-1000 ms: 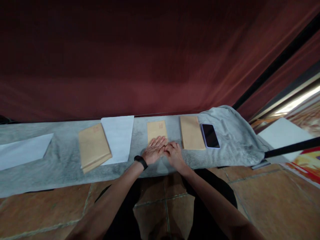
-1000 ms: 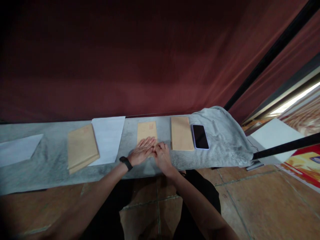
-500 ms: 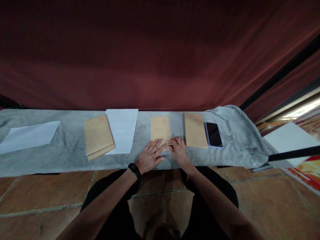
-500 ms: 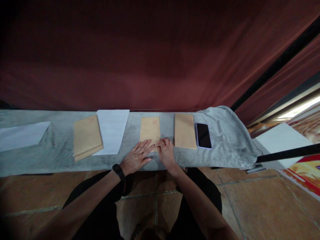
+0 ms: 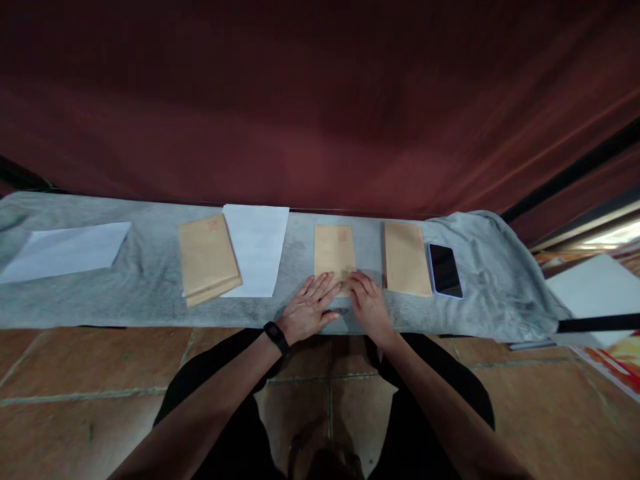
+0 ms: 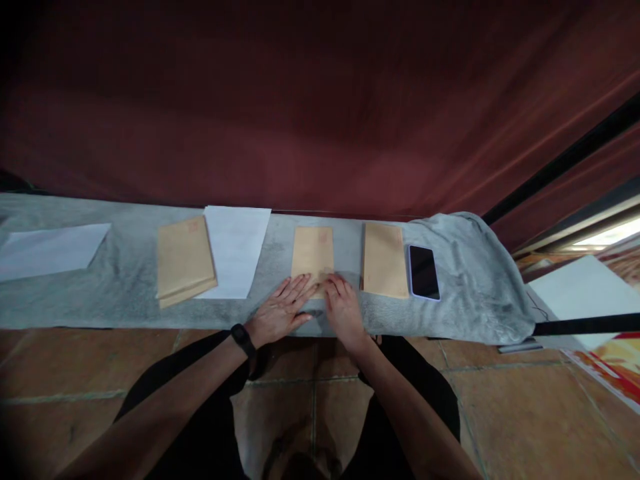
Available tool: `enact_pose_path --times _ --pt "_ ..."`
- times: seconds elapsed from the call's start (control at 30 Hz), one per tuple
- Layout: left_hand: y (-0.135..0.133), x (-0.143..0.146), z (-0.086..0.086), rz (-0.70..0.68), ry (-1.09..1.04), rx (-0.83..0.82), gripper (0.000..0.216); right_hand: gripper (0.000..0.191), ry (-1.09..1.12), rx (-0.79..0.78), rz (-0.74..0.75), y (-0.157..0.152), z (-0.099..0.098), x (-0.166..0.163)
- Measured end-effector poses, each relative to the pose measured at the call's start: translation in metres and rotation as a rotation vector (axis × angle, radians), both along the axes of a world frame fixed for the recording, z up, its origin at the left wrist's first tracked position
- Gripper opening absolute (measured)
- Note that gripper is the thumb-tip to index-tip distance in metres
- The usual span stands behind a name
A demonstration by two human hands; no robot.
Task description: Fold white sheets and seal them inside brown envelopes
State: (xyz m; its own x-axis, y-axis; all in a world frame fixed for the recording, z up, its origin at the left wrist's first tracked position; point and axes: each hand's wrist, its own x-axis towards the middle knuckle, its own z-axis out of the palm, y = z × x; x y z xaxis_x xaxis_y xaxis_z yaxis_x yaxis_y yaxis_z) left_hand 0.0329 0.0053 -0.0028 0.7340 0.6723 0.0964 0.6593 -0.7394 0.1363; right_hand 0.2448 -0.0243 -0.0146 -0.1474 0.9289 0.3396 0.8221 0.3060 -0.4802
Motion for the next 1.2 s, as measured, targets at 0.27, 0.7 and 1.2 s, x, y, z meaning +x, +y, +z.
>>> enact_pose_path --times 0.27,0.7,1.2 --pt "-0.001 -0.005 0.004 -0.038 -0.040 0.034 0.056 0.055 -0.158 -0.058 0.089 -0.018 -0.003 -0.022" --pt "-0.007 -0.012 -0.005 0.117 -0.063 0.067 0.062 0.066 -0.295 -0.035 -0.045 -0.022 -0.007 -0.013" --pt "0.006 0.010 -0.008 0.508 -0.620 -0.249 0.065 0.056 -0.331 -0.011 -0.121 -0.022 -0.007 -0.034"
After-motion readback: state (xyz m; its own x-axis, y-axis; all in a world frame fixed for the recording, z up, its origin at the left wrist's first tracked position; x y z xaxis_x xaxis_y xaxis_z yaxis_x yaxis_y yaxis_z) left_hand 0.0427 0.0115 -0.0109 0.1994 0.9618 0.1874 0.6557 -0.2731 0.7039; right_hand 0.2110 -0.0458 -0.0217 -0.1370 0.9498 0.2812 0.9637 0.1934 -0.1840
